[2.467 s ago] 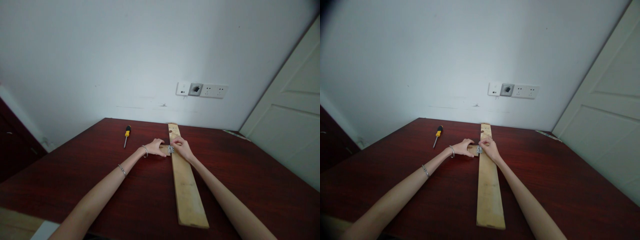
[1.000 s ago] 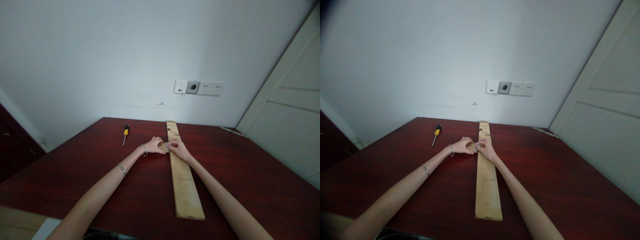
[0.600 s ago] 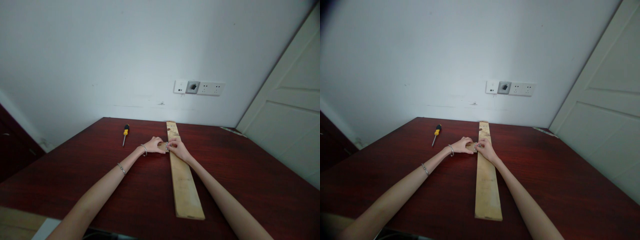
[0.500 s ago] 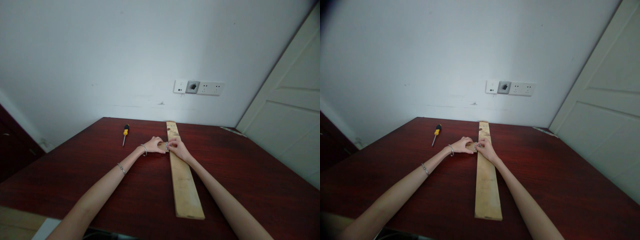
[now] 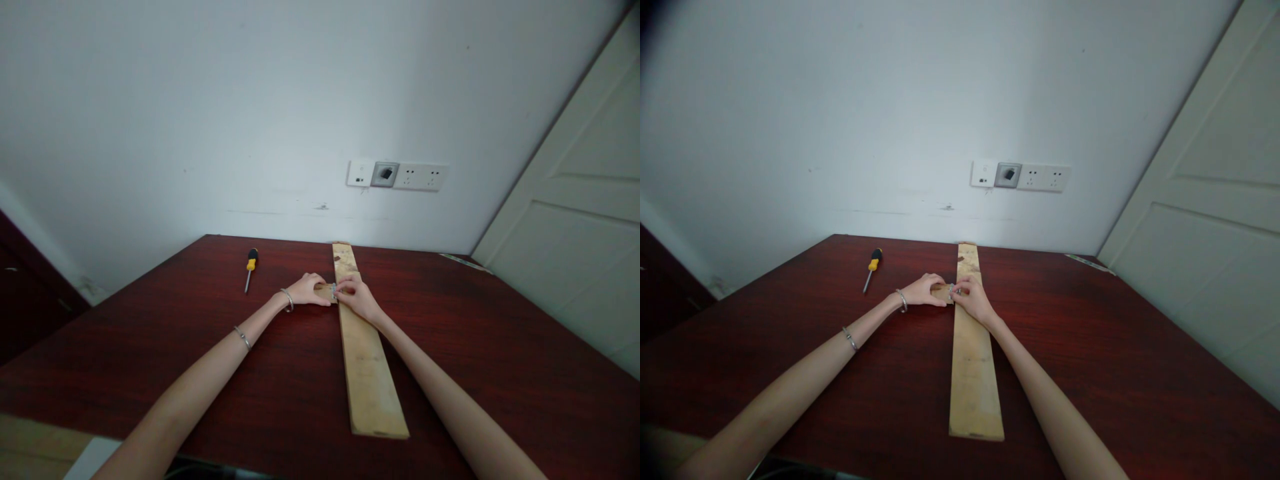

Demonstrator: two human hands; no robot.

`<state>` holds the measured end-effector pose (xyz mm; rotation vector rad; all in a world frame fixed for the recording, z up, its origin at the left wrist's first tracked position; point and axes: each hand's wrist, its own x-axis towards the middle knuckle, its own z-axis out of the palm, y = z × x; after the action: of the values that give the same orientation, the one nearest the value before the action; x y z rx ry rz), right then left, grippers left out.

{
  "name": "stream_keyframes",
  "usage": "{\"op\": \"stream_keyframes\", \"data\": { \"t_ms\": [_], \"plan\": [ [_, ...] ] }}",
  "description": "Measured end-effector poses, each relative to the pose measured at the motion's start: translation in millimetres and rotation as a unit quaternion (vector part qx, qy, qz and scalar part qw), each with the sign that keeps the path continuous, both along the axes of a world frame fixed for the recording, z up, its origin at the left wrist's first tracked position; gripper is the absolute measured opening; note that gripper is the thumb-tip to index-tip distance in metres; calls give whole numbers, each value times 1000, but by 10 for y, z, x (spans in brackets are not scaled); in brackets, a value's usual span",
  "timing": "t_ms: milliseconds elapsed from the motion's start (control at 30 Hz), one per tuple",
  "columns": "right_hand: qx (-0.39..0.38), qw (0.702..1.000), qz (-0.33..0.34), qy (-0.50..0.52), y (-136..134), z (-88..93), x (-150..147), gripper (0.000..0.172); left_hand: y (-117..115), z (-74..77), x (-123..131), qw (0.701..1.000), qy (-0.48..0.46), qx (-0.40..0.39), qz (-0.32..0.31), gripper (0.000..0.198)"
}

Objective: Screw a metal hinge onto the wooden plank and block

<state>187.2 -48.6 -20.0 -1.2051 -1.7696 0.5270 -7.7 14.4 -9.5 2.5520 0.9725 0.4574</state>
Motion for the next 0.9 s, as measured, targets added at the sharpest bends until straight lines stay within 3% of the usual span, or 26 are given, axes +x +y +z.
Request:
{"op": "stream_keyframes", "data": {
  "t_ms": [900],
  "plan": [
    [-2, 1000, 4, -1, -3, -5, -3, 9, 44, -33, -5, 1000, -22, 9, -1, 65]
  ]
}}
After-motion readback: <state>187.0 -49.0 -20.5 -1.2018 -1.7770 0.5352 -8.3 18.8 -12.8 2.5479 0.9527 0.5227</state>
